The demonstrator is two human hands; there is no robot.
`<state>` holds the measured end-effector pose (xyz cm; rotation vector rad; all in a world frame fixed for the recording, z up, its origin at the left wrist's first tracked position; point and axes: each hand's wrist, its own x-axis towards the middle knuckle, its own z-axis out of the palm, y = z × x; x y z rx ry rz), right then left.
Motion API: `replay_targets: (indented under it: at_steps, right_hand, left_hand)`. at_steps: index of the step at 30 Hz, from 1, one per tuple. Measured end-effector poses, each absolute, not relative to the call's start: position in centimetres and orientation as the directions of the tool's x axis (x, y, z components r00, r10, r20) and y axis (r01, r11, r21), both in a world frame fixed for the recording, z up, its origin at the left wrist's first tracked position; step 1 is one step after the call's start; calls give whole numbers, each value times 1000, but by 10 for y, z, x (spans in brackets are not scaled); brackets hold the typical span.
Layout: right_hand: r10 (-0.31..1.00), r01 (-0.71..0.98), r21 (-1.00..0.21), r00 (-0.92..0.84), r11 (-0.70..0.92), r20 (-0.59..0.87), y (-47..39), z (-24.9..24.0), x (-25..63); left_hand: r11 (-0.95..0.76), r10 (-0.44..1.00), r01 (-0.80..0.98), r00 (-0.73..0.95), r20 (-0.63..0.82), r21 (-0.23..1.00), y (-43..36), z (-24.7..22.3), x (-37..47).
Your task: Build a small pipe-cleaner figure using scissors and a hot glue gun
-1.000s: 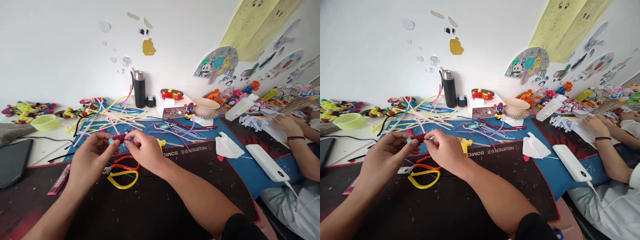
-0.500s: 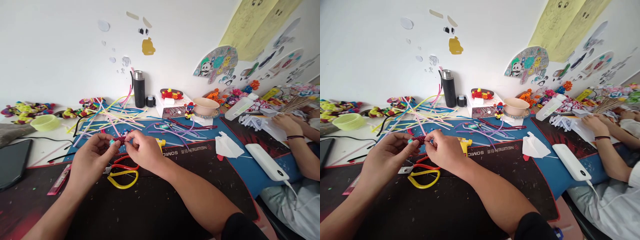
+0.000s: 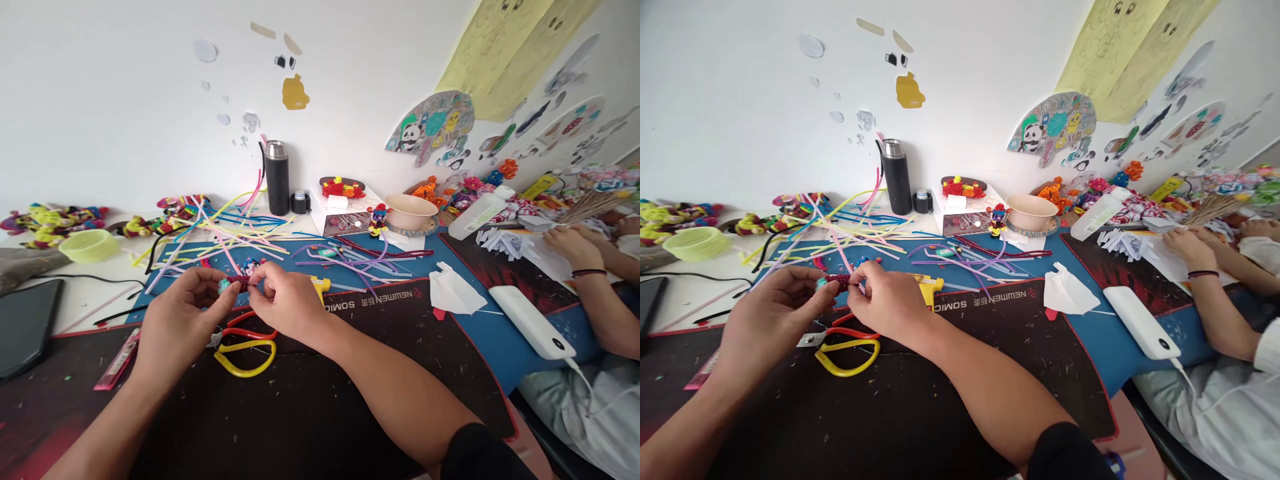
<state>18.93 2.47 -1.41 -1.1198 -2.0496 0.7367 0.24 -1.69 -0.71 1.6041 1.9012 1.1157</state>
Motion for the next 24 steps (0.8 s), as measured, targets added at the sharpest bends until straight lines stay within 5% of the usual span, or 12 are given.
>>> replay_targets:
  at_steps: [14, 24]
  right_hand:
    - [876, 416, -788, -370, 454, 309, 26, -15, 188]
    - [915, 238, -912, -314, 334, 253, 33, -20, 192]
  left_hand:
    - [31, 948, 556, -280, 152, 830, -17, -2, 2]
    - [50, 937, 260, -346, 45, 964, -15, 16, 4]
